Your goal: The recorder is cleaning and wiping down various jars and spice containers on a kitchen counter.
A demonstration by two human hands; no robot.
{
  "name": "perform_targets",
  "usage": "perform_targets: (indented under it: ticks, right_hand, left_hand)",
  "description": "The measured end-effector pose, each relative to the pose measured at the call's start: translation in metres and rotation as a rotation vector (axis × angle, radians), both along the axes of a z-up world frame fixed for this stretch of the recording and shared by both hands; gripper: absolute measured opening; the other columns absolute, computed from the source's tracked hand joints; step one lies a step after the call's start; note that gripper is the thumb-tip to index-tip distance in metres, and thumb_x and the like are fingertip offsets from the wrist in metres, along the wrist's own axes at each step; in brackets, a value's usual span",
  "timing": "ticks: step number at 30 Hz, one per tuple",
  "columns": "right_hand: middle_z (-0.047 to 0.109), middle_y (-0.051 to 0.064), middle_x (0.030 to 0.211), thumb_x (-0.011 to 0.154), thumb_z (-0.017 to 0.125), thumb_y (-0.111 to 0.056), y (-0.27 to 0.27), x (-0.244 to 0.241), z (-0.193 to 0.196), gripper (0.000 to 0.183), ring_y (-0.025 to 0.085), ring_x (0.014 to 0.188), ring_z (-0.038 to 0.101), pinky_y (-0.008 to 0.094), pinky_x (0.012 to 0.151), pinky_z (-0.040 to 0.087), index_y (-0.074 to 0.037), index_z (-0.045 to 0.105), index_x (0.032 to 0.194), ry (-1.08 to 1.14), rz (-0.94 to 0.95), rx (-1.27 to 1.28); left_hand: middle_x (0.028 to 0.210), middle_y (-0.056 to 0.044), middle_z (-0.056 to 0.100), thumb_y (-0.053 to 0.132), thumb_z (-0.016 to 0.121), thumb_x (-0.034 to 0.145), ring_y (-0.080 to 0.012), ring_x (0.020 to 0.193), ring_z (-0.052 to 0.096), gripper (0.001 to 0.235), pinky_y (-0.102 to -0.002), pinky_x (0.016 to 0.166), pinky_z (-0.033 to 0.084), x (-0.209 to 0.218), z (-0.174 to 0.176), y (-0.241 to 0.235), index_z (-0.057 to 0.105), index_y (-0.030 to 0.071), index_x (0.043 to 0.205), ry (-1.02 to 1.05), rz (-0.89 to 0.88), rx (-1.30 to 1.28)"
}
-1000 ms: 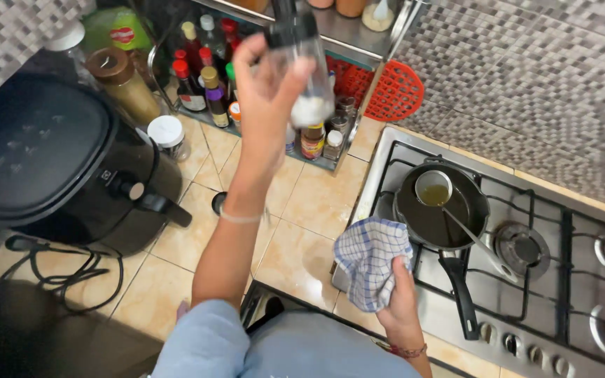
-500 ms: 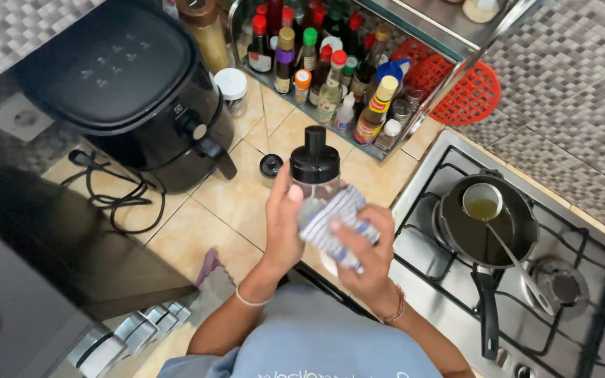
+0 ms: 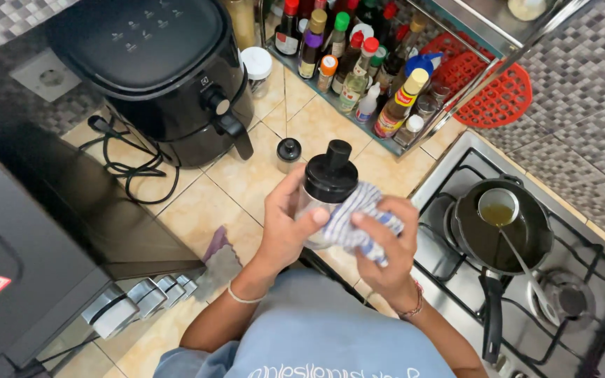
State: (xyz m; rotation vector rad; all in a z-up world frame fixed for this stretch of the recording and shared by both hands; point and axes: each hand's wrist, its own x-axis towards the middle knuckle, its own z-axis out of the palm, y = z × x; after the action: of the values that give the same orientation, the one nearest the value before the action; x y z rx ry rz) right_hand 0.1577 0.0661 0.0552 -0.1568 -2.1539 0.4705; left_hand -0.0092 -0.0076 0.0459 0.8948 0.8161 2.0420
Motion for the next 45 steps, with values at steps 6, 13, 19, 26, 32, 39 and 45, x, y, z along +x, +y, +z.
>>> perform_targets:
  ticks: [6,13,19,26,32,39,45]
  right_hand:
    - [0.050,0.017,0.133,0.081,0.064,0.005,0.001,0.000,0.019,0.054,0.032,0.114,0.056,0.039,0.101,0.047,-0.008,0.065,0.134,0.086,-0.248,-0.327]
    - [0.051,0.017,0.131,0.081,0.060,0.003,0.003,0.011,-0.002,0.048,0.029,0.116,0.057,0.036,0.103,0.047,-0.004,0.064,0.128,0.102,-0.136,-0.378]
    - [0.051,0.019,0.134,0.085,0.059,0.002,-0.002,0.019,-0.018,0.043,0.026,0.118,0.055,0.036,0.107,0.045,0.001,0.061,0.128,0.173,-0.106,-0.511]
    - [0.052,0.016,0.139,0.094,0.053,0.001,-0.006,0.018,-0.014,0.040,0.025,0.126,0.054,0.037,0.115,0.042,0.000,0.062,0.132,0.347,-0.094,-0.704]
    - [0.054,0.015,0.131,0.080,0.062,0.002,0.000,0.037,0.026,0.041,0.025,0.115,0.056,0.033,0.099,0.046,-0.006,0.066,0.120,0.076,-0.216,-0.421]
    - [0.054,0.014,0.121,0.069,0.071,0.002,-0.004,0.034,0.036,0.049,0.031,0.109,0.057,0.038,0.098,0.048,-0.010,0.069,0.116,-0.140,-0.225,-0.192]
    - [0.047,0.015,0.123,0.070,0.072,-0.001,-0.012,0.008,0.000,0.057,0.036,0.113,0.052,0.044,0.101,0.046,-0.012,0.067,0.126,-0.006,-0.060,-0.095]
  left_hand:
    - [0.141,-0.012,0.058,0.031,0.081,0.097,-0.0207,0.135,0.053,0.071,-0.036,0.119,0.040,0.015,-0.017,-0.001,0.045,-0.005,0.147,0.005,-0.043,0.018]
    - [0.148,-0.012,0.050,0.040,0.069,0.101,-0.0205,0.138,0.051,0.080,-0.037,0.119,0.040,0.021,-0.006,-0.007,0.026,0.003,0.156,0.176,-0.008,-0.017]
    - [0.142,-0.014,0.053,0.038,0.069,0.105,-0.0205,0.131,0.054,0.068,-0.036,0.117,0.042,0.020,-0.026,-0.011,0.038,0.003,0.154,0.357,0.009,0.000]
    - [0.141,-0.012,0.051,0.046,0.067,0.104,-0.0199,0.127,0.053,0.076,-0.035,0.115,0.041,0.027,-0.030,-0.020,0.030,0.006,0.156,0.283,-0.017,0.046]
    - [0.143,-0.019,0.054,0.040,0.076,0.101,-0.0265,0.134,0.055,0.076,-0.042,0.120,0.042,0.022,-0.029,-0.028,0.031,0.006,0.151,0.351,-0.194,0.051]
    - [0.138,-0.014,0.057,0.048,0.077,0.098,-0.0224,0.126,0.059,0.090,-0.038,0.113,0.047,0.030,-0.029,-0.021,0.016,0.011,0.152,0.272,-0.232,0.032]
    - [0.135,-0.007,0.055,0.060,0.060,0.102,-0.0168,0.127,0.053,0.081,-0.035,0.114,0.042,0.024,-0.005,-0.009,0.034,0.000,0.151,-0.176,0.031,0.047]
